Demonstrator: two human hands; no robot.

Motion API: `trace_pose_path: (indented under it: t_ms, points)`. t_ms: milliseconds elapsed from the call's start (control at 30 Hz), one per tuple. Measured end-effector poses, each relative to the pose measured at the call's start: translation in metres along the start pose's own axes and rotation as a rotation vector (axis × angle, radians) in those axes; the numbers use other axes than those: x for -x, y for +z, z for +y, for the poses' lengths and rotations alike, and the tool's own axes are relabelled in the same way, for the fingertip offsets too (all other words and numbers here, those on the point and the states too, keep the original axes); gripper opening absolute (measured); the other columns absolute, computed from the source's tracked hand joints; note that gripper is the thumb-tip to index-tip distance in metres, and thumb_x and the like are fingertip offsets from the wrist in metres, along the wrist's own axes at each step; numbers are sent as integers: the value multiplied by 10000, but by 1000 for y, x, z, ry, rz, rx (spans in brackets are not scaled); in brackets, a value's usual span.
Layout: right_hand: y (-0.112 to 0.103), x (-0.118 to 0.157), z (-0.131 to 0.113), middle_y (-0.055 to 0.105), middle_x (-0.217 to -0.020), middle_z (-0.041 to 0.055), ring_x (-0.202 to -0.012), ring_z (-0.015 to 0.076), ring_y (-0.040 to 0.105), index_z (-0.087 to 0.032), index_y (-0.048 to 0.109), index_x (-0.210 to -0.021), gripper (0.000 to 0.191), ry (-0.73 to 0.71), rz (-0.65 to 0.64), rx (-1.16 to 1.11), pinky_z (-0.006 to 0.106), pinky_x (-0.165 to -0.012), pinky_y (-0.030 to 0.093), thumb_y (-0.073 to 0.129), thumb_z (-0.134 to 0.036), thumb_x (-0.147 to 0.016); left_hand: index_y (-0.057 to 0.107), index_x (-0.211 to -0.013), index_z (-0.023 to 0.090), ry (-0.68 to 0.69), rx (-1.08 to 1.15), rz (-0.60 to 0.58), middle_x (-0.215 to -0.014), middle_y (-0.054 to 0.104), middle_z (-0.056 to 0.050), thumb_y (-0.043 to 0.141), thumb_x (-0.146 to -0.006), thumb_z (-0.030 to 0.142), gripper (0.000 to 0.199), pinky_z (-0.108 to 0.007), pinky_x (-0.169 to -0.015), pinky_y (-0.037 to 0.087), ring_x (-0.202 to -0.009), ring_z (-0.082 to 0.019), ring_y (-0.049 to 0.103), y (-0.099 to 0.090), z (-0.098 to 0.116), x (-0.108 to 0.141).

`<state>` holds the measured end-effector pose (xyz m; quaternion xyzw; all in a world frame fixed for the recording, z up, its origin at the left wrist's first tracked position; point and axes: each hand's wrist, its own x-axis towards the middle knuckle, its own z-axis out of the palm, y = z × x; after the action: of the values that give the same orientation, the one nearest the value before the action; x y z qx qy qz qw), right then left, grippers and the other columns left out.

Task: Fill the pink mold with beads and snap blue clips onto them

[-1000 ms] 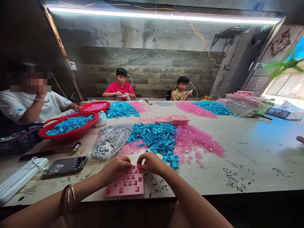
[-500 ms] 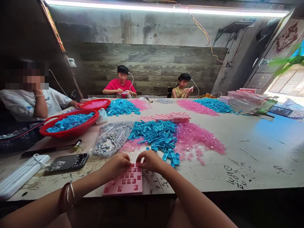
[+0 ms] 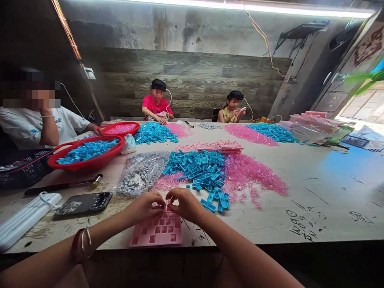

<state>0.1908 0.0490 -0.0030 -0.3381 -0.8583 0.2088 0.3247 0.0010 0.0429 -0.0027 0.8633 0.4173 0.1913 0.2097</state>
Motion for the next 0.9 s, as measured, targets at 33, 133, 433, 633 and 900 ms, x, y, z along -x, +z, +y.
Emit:
trace_pose_path:
  t_ms: [33, 133, 433, 633, 900]
  points:
    - [2, 0, -1, 660, -720, 10, -672, 133, 620, -176, 617, -776, 183, -9, 3, 0, 230, -635, 456, 607, -43, -650, 671, -807, 169, -6, 12, 0, -809, 660, -16, 633, -695, 157, 119, -233, -695, 406, -768, -155, 580, -1, -1, 0]
    - [9, 0, -4, 657, -728, 10, -681, 134, 610, -182, 612, -768, 190, -27, 3, 0, 227, -635, 450, 593, -34, -651, 654, -838, 160, -32, 35, 2, -825, 667, -15, 639, -688, 176, 151, -226, -689, 408, -783, -157, 584, -6, -4, 1]
    - [17, -2, -5, 671, -716, 20, -658, 136, 605, -172, 636, -748, 129, 7, -30, 23, 220, -609, 437, 652, -77, -662, 670, -770, 166, -69, 6, -26, -764, 674, -10, 616, -739, 245, 101, -213, -644, 395, -733, -149, 588, -13, -2, 5]
    - [15, -2, -1, 691, -709, 31, -643, 140, 623, -178, 679, -710, 35, 44, -72, -14, 221, -603, 456, 685, -149, -691, 686, -755, 175, -26, -23, -18, -734, 670, -7, 611, -757, 266, 118, -210, -632, 389, -691, -140, 586, -10, -1, 3]
    - [18, -4, 5, 688, -729, 46, -622, 129, 624, -199, 725, -728, 47, -19, -90, -14, 211, -573, 452, 686, -174, -722, 721, -815, 225, 50, -58, 12, -762, 665, -20, 574, -806, 370, 207, -214, -621, 385, -671, -136, 584, -6, -4, 4]
